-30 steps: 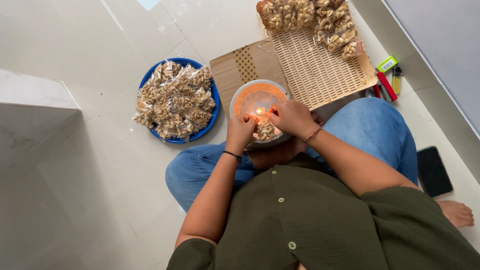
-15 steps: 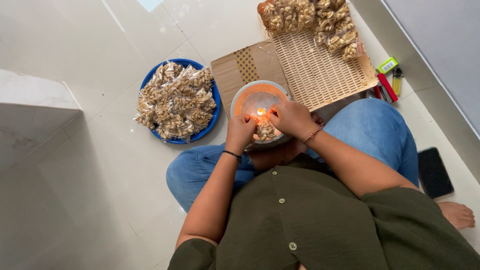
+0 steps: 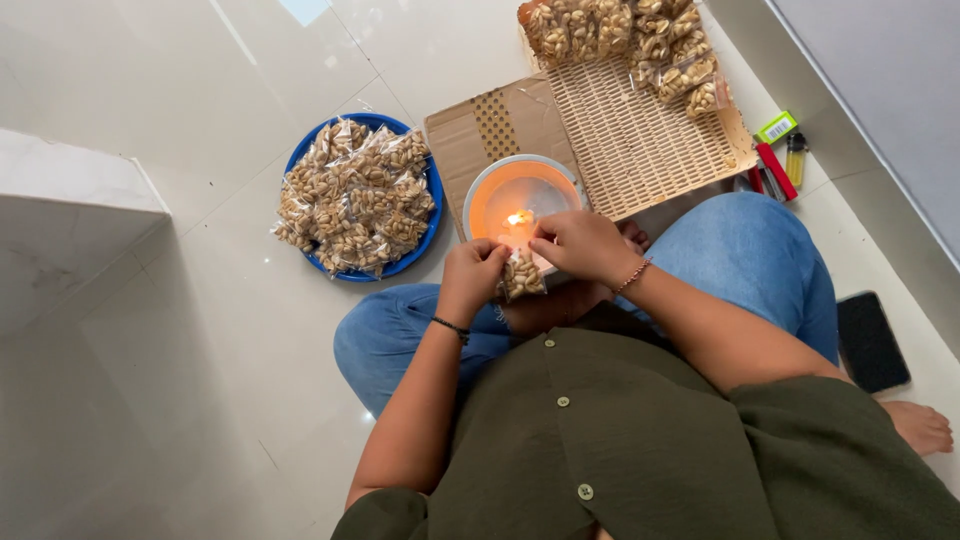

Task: Sealing small plastic bags containing food by carefully melting the opening over a candle flame.

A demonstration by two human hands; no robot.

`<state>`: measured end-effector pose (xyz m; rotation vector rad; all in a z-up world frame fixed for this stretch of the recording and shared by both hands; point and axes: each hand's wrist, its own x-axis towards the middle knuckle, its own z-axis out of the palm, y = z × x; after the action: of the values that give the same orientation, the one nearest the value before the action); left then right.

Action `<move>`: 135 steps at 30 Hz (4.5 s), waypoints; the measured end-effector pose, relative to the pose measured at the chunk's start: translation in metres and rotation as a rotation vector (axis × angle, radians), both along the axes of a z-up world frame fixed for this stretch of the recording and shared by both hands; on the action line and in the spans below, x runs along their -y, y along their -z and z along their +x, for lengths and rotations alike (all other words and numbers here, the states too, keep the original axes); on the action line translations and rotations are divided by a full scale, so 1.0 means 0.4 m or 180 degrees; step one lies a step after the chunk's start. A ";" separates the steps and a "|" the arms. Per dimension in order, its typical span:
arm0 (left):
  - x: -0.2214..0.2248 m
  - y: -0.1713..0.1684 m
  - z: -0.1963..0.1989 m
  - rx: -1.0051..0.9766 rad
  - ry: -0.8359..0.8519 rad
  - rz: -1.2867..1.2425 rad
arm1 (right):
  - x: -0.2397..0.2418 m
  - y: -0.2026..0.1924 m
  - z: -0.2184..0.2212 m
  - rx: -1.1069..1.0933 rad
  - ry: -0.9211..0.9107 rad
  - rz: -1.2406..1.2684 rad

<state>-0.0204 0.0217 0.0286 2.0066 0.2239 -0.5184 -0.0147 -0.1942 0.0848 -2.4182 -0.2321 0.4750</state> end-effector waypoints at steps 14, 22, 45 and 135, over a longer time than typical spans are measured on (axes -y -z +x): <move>0.013 -0.255 -0.118 0.0916 0.0343 -0.0133 | 0.004 -0.012 -0.065 -0.0262 0.0220 0.1970; 0.023 -0.291 -0.141 0.1191 0.0434 -0.0149 | -0.002 -0.071 -0.084 -0.0051 0.0061 0.1991; 0.046 -0.103 -0.147 0.0750 -0.0852 -0.1595 | -0.037 -0.030 -0.102 0.1702 0.0384 0.1961; -0.473 0.206 0.291 0.1854 -0.1733 0.1946 | 0.552 0.336 0.226 0.2205 0.2802 -0.0146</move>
<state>0.0959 0.2110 -0.0540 2.4449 0.5908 0.5429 0.0758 -0.4151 -0.0497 -2.3469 0.5481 -0.7533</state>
